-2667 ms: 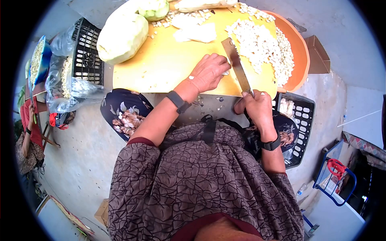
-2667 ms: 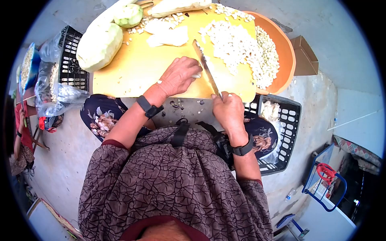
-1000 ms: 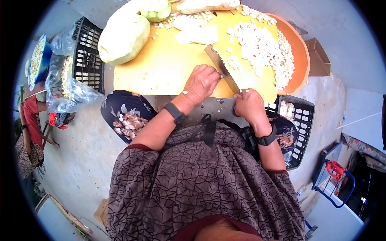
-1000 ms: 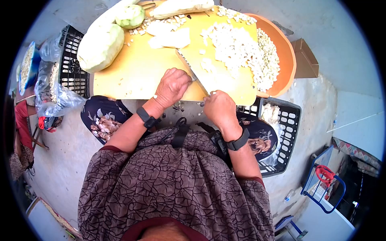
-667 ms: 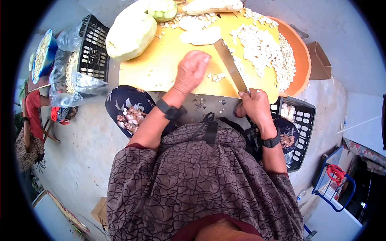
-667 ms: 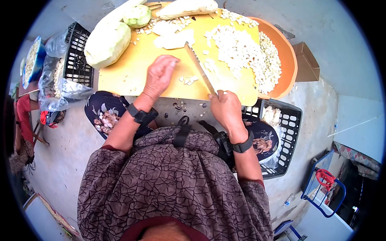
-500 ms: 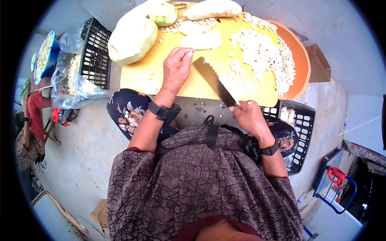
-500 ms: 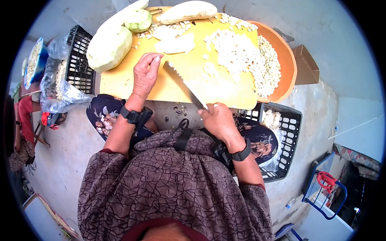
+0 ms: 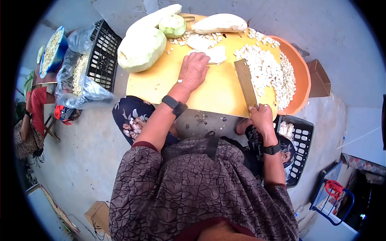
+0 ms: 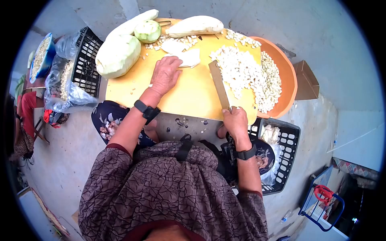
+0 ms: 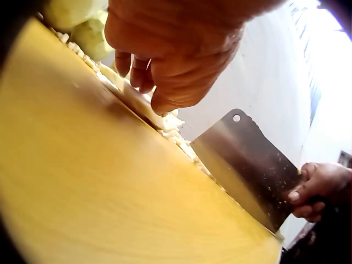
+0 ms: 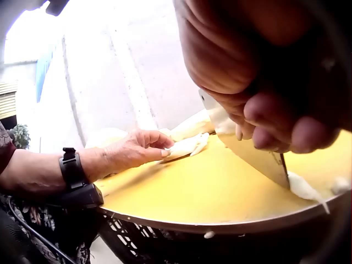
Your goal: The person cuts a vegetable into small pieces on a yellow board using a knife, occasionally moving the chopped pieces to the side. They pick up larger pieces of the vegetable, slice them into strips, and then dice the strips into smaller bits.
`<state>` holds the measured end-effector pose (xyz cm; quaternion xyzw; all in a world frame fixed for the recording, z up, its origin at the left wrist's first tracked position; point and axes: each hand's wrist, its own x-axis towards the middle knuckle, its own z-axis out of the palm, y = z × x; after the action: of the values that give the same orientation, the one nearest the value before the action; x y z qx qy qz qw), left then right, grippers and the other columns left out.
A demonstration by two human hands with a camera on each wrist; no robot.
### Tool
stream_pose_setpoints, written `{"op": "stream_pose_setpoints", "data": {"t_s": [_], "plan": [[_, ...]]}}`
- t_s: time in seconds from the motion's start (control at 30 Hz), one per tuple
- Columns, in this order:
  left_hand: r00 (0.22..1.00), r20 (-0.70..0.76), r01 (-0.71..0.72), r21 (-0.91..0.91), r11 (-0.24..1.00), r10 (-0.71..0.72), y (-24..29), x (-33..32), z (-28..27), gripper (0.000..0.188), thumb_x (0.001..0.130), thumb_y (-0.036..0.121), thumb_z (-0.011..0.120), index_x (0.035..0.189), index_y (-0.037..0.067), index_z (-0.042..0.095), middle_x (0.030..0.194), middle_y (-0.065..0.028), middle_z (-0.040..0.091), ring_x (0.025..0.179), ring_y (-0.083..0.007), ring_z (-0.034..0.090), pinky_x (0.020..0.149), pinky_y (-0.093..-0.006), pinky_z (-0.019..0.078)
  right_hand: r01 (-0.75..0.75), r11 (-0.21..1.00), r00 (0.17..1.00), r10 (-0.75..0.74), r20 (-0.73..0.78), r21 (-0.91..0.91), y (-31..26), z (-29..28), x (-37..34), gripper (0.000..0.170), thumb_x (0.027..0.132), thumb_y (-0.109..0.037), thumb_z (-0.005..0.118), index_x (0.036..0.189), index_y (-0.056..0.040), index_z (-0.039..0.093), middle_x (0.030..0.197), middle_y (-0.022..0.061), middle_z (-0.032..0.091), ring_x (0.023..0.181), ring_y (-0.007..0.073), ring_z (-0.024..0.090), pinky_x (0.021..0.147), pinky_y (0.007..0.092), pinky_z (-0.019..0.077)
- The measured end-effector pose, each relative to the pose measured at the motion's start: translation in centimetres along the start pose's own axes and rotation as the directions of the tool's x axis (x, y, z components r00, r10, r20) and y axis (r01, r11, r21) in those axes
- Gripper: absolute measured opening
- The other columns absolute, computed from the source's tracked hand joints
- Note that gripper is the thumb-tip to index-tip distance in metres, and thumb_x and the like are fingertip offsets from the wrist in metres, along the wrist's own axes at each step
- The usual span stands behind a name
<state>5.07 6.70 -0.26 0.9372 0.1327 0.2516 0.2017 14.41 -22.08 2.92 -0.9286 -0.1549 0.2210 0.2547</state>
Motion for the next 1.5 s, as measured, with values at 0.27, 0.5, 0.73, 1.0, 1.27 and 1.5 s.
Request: {"op": "stream_pose_setpoints", "data": {"t_s": [0.27, 0.5, 0.73, 1.0, 1.27, 1.5], "plan": [[0.997, -0.034, -0.072, 0.084, 0.994, 0.075, -0.4, 2.1, 1.5, 0.042, 0.073, 0.008, 0.078, 0.111, 0.009, 0.059, 0.118, -0.0097, 0.06, 0.116, -0.0298, 0.055, 0.095, -0.0425, 0.0419, 0.021, 0.996, 1.0, -0.019, 0.025, -0.09, -0.3, -0.3, -0.2, 0.027, 0.086, -0.024, 0.068, 0.089, 0.0032, 0.07, 0.082, 0.0263, 0.067, 0.081, 0.0426, 0.066, 0.074, 0.0467, 0.0523], [0.989, 0.144, -0.026, 0.031, 0.999, 0.022, -0.5, 3.2, 0.4, 0.048, 0.073, 0.01, 0.077, 0.115, 0.012, 0.056, 0.117, -0.0109, 0.059, 0.116, -0.0314, 0.054, 0.095, -0.0425, 0.0412, 0.121, 0.966, 0.993, -0.12, 0.02, -0.227, -1.5, -0.4, -1.1, 0.028, 0.088, -0.025, 0.064, 0.092, 0.0018, 0.072, 0.087, 0.0255, 0.068, 0.086, 0.0421, 0.066, 0.08, 0.0474, 0.0534], [0.976, 0.141, -0.119, -0.288, 0.95, 0.165, 0.0, -0.1, -1.6, 0.049, 0.071, 0.011, 0.073, 0.117, 0.009, 0.056, 0.114, -0.0134, 0.057, 0.112, -0.0359, 0.054, 0.098, -0.0445, 0.0451, 0.151, 0.954, 0.988, -0.152, 0.015, -0.26, -2.0, -0.8, -1.4, 0.029, 0.088, -0.025, 0.064, 0.091, 0.0023, 0.071, 0.085, 0.0259, 0.068, 0.086, 0.0435, 0.066, 0.079, 0.0485, 0.0529], [0.957, 0.286, 0.104, -0.512, 0.853, 0.055, 1.9, -1.8, -2.4, 0.048, 0.069, 0.009, 0.076, 0.114, 0.008, 0.059, 0.112, -0.0137, 0.056, 0.111, -0.0356, 0.054, 0.098, -0.0429, 0.0458, 0.129, 0.958, 0.992, -0.128, 0.02, -0.256, -1.6, -0.4, -1.3, 0.029, 0.089, -0.026, 0.063, 0.091, 0.0016, 0.071, 0.089, 0.0255, 0.068, 0.089, 0.0433, 0.065, 0.081, 0.0484, 0.0525], [0.835, 0.337, -0.333, -0.32, 0.887, 0.436, 2.3, -3.1, -1.2, 0.037, 0.076, 0.007, 0.072, 0.112, 0.009, 0.064, 0.122, -0.0089, 0.06, 0.12, -0.0316, 0.053, 0.104, -0.0408, 0.0416, 0.169, 0.936, 0.986, -0.164, 0.04, -0.309, -2.5, -0.8, -2.1, 0.027, 0.089, -0.026, 0.064, 0.093, -0.0002, 0.072, 0.088, 0.0245, 0.069, 0.09, 0.0407, 0.066, 0.081, 0.0474, 0.053], [0.904, 0.274, -0.28, -0.2, 0.939, 0.328, 2.9, -5.4, -1.4, 0.029, 0.082, 0.008, 0.067, 0.111, 0.01, 0.069, 0.123, -0.0071, 0.062, 0.122, -0.0278, 0.053, 0.104, -0.0413, 0.04, 0.226, 0.925, 0.973, -0.23, 0.024, -0.305, -2.5, -1.0, -2.1, 0.027, 0.088, -0.025, 0.067, 0.095, 0.0011, 0.071, 0.083, 0.0251, 0.067, 0.083, 0.0414, 0.066, 0.077, 0.047, 0.0515]]}}
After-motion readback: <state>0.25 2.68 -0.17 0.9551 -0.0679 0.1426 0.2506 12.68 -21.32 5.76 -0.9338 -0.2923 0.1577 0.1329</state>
